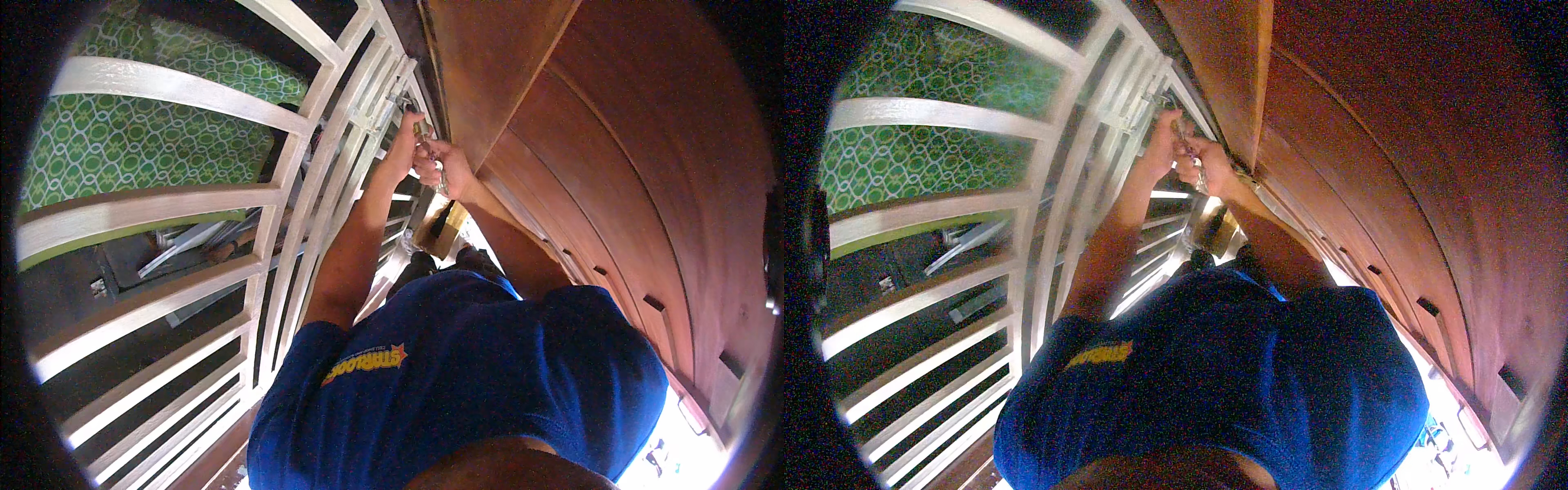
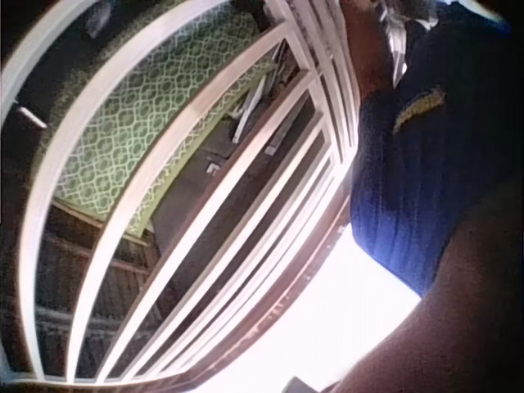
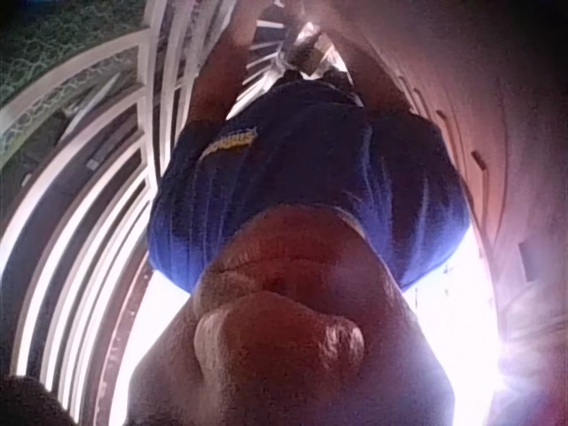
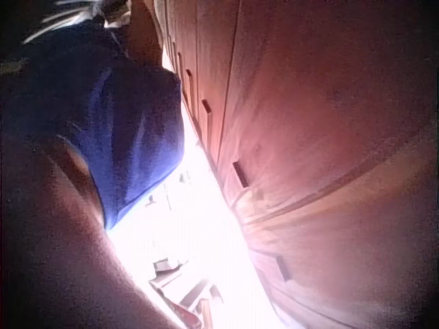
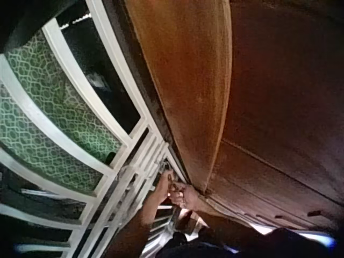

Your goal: The person sweeps the floor with a broom and dustpan, then picks up a cardboard box and carries it to a door. They use a key to unlock the door and exit the room.

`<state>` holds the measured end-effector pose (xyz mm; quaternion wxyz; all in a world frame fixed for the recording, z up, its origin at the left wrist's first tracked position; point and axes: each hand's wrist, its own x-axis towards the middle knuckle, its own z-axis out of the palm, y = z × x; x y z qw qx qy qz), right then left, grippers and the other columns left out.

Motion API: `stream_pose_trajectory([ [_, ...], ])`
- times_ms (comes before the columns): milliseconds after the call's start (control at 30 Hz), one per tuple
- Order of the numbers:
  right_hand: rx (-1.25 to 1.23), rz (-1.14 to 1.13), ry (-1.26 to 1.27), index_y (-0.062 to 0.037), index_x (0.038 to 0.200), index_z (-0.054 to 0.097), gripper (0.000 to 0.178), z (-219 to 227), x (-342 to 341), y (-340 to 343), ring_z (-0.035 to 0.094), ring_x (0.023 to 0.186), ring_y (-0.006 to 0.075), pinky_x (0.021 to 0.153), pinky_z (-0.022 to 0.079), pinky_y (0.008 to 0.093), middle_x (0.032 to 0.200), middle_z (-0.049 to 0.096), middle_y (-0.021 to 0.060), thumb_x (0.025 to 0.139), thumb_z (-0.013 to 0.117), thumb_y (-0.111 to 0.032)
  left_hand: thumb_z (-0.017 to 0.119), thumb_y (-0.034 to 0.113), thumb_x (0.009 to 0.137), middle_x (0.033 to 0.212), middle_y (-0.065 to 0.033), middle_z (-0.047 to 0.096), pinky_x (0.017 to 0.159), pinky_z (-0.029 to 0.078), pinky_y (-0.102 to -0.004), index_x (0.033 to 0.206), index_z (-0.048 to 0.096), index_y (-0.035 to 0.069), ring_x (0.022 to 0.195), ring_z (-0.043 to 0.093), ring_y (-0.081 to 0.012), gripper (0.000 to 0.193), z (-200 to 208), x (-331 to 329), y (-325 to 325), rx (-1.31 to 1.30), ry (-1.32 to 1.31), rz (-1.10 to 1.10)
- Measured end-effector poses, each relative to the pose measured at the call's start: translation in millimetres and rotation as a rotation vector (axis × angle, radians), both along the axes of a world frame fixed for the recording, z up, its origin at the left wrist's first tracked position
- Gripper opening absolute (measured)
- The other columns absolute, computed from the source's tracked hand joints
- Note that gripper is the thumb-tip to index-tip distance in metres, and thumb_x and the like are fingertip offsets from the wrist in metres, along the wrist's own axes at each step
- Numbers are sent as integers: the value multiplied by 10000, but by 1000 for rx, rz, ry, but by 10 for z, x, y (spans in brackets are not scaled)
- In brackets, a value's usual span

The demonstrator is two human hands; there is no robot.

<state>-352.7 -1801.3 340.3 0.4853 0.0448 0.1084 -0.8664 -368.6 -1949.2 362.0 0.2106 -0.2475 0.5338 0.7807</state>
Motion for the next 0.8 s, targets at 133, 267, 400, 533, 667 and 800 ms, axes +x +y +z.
stream_pose_trajectory([
  [133, 616, -214, 458, -18, 1060, 656, 603, -15, -125, 77, 403, 407, 113, 407, 357, 273, 684, 605, 73, 1084, 354, -540, 467, 346, 1017, 1016, -129, 625, 746, 533, -353, 1055, 607, 7, 905, 637, -230, 368, -198, 61, 0, -315, 304, 4],
  [267, 862, -123, 581, -43, 1173, 677, 568, -90, -203, -15, 505, 523, 87, 503, 430, 243, 780, 651, 40, 1068, 451, -554, 461, 186, 1042, 1228, -209, 616, 959, 549, -386, 1242, 595, -95, 1076, 668, -314, 370, -339, 24, -37, -186, 398, 183],
  [400, 888, -263, 552, -63, 1273, 658, 429, -112, -213, -132, 587, 661, 89, 584, 485, 227, 898, 683, -6, 1071, 539, -422, 514, 206, 1031, 1253, -240, 619, 954, 533, -379, 1332, 556, -94, 1081, 668, -316, 427, -273, 92, -40, -881, 616, -8],
  [533, 766, -219, 429, -94, 1226, 680, 381, -79, -220, -120, 606, 742, 71, 621, 484, 219, 876, 653, -15, 1066, 566, -421, 552, 270, 1031, 1288, -243, 630, 939, 518, -374, 1446, 507, -38, 1093, 663, -303, 519, 39, 211, 89, -796, 502, 141],
  [667, 472, -175, 349, -110, 1296, 645, 363, -99, -265, -81, 619, 741, 86, 635, 511, 215, 877, 653, -16, 1072, 562, -383, 539, 302, 1047, 1290, -248, 646, 963, 497, -378, 1469, 506, -2, 1118, 656, -309, 521, 331, 253, 136, -609, 326, 126],
  [800, 447, -125, 360, -125, 1407, 584, 418, -167, -396, -64, 625, 732, 121, 637, 518, 232, 957, 677, 3, 1064, 577, -363, 509, 292, 1060, 1277, -253, 652, 961, 496, -380, 1497, 482, 6, 1088, 669, -308, 523, 393, 218, 99, -798, 405, 64],
])
